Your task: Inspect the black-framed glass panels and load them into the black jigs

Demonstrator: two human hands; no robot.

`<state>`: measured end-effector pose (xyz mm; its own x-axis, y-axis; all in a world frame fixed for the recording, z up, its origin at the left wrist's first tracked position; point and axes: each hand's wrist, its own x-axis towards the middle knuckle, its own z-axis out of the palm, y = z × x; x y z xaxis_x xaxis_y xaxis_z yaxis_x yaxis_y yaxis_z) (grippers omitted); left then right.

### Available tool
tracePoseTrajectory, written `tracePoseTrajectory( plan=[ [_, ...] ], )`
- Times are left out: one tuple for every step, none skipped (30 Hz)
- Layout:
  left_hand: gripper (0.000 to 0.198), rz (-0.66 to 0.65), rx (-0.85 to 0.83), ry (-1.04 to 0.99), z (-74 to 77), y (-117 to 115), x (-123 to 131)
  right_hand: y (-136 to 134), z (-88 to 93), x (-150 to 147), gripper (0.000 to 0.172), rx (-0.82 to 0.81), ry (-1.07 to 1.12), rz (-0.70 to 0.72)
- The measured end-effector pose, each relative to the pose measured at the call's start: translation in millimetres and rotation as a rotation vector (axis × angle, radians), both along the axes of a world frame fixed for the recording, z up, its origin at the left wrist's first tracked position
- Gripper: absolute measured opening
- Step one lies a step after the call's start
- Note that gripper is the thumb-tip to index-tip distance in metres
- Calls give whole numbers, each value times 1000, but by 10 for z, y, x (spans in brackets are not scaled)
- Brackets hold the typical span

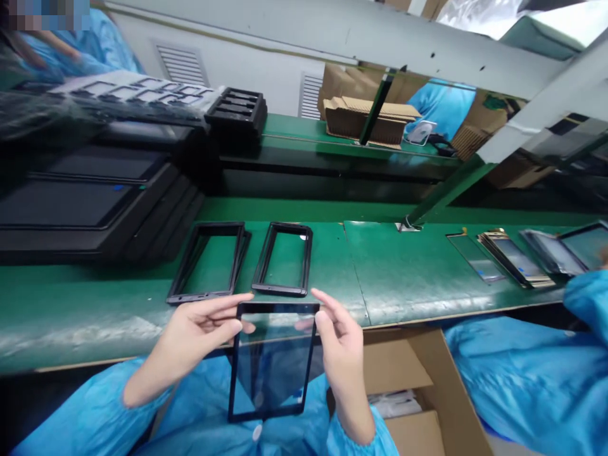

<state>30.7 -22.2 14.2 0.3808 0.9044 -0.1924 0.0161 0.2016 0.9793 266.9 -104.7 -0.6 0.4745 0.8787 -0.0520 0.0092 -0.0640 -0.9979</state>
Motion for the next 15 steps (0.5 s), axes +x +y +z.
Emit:
tracePoseTrajectory(
  plan=[
    [43, 1, -1, -2, 8, -8, -10, 25, 35, 13, 38, -9, 25, 8],
    [43, 0, -5, 2, 17, -12, -19, 40, 58, 15, 36, -13, 48, 9],
    [43, -4, -12, 7, 24, -14, -26, 47, 71, 7, 34, -15, 68, 8],
    [43, 0, -22, 15, 27, -14, -33, 46, 76, -8, 34, -20, 82, 10],
    [43, 10, -32, 27, 25, -15, -41, 39, 78, -28, 34, -24, 90, 13],
    [43, 24, -41, 41, 15, -17, -50, 29, 77, -50, 34, -26, 94, 15],
    [43, 34, -48, 53, -3, -19, -62, 17, 77, -71, 33, -25, 94, 12],
    [43, 41, -48, 61, -25, -22, -76, 4, 76, -91, 33, -20, 93, 6],
    [42, 41, -43, 66, -50, -25, -93, -7, 76, -106, 32, -13, 92, -5],
    [42, 32, -38, 70, -72, -27, -109, -17, 77, -118, 30, -3, 93, -17],
    [42, 16, -35, 76, -87, -28, -124, -25, 80, -126, 29, 8, 94, -29],
    [42, 1, -25, 86, -91, -28, -134, -30, 83, -133, 28, 20, 92, -41],
    [40, -13, 3, 109, -84, -25, -137, -31, 85, -141, 27, 30, 89, -48],
    [39, -40, 64, 151, -64, -21, -129, -28, 85, -153, 26, 38, 86, -44],
    [40, -76, 159, 211, -35, -14, -109, -20, 82, -171, 25, 43, 79, -30]
  ],
)
